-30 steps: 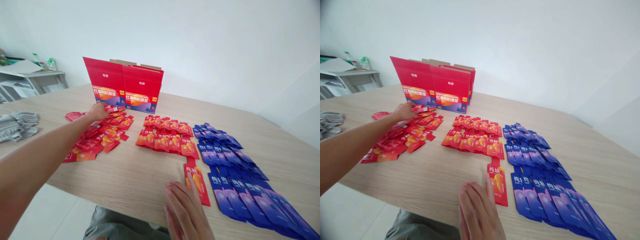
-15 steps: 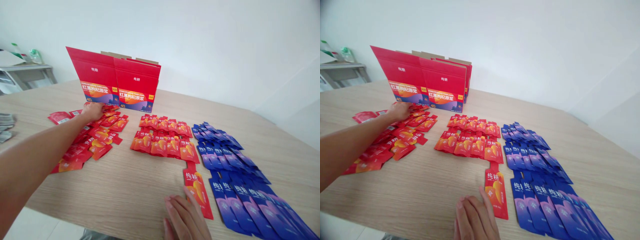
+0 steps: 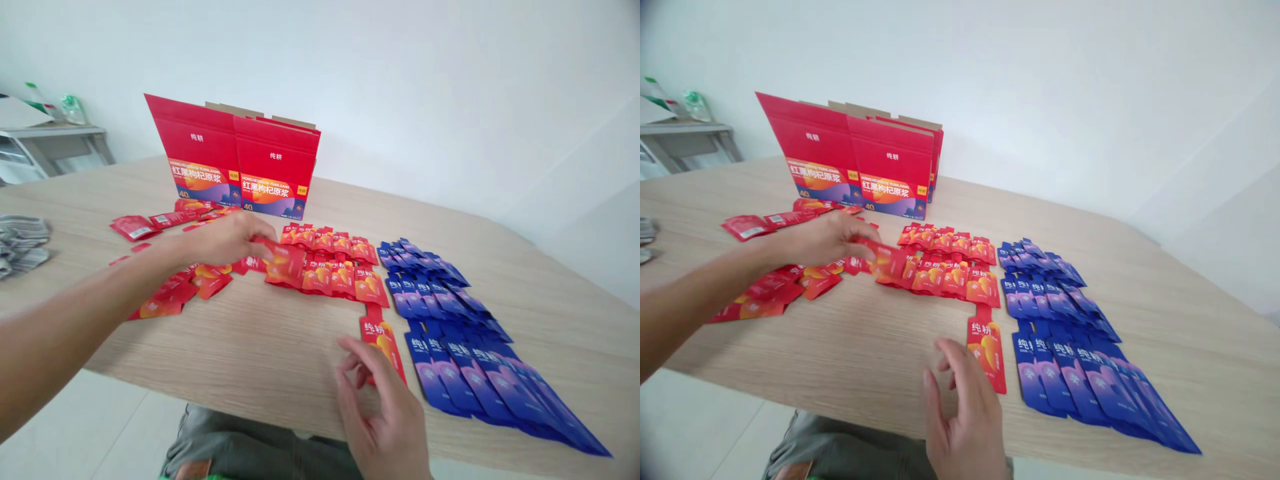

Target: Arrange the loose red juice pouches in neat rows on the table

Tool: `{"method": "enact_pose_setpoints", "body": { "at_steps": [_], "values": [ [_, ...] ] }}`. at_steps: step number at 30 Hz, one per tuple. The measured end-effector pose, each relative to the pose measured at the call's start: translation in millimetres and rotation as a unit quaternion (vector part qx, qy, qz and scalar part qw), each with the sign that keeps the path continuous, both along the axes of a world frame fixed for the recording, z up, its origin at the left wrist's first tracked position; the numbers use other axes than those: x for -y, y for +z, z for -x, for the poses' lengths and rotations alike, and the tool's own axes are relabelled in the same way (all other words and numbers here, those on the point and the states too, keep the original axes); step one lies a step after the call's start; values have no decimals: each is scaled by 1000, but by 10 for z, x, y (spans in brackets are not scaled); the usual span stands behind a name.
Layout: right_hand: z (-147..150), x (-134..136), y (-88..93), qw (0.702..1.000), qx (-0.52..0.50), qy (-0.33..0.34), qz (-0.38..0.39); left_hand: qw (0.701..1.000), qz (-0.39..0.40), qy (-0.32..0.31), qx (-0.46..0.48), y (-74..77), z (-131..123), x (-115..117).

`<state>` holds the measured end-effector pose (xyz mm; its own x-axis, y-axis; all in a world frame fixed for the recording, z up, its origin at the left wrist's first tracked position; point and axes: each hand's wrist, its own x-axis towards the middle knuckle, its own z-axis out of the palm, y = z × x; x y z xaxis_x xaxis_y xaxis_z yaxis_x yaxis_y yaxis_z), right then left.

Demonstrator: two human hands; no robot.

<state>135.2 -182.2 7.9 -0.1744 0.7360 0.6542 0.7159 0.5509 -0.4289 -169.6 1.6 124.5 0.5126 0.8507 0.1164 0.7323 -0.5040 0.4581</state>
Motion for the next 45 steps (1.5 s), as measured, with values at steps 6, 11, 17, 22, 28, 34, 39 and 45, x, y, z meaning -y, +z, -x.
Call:
{"method": "enact_pose_setpoints", "body": {
  "at_steps": [6,11,17,22,28,34,39,45],
  "values": [
    [206,37,83,994,-12,55,88,948,163,-273,9,-351,-725,526],
    [154,121,-83,996,39,-1,81,975,-8,-218,35,-661,-943,747],
    [34,180,-175,989,120,-80,14,992,-91,-64,54,-807,-916,1448],
    [-144,243,-97,990,132,-43,-9,993,-77,-85,15,-941,-905,1715],
    [-433,156,-69,989,50,-77,-116,994,-78,-79,3,-1047,-1040,1633],
    [-582,11,-216,990,73,-81,-86,994,-84,-68,5,-1099,-1165,1468],
    [-589,7,-280,993,69,-79,-48,995,-75,-60,1,-1119,-1253,1379],
    [-577,25,-291,993,69,-89,-16,993,-87,-73,28,-1157,-1302,1338]
  ]
}}
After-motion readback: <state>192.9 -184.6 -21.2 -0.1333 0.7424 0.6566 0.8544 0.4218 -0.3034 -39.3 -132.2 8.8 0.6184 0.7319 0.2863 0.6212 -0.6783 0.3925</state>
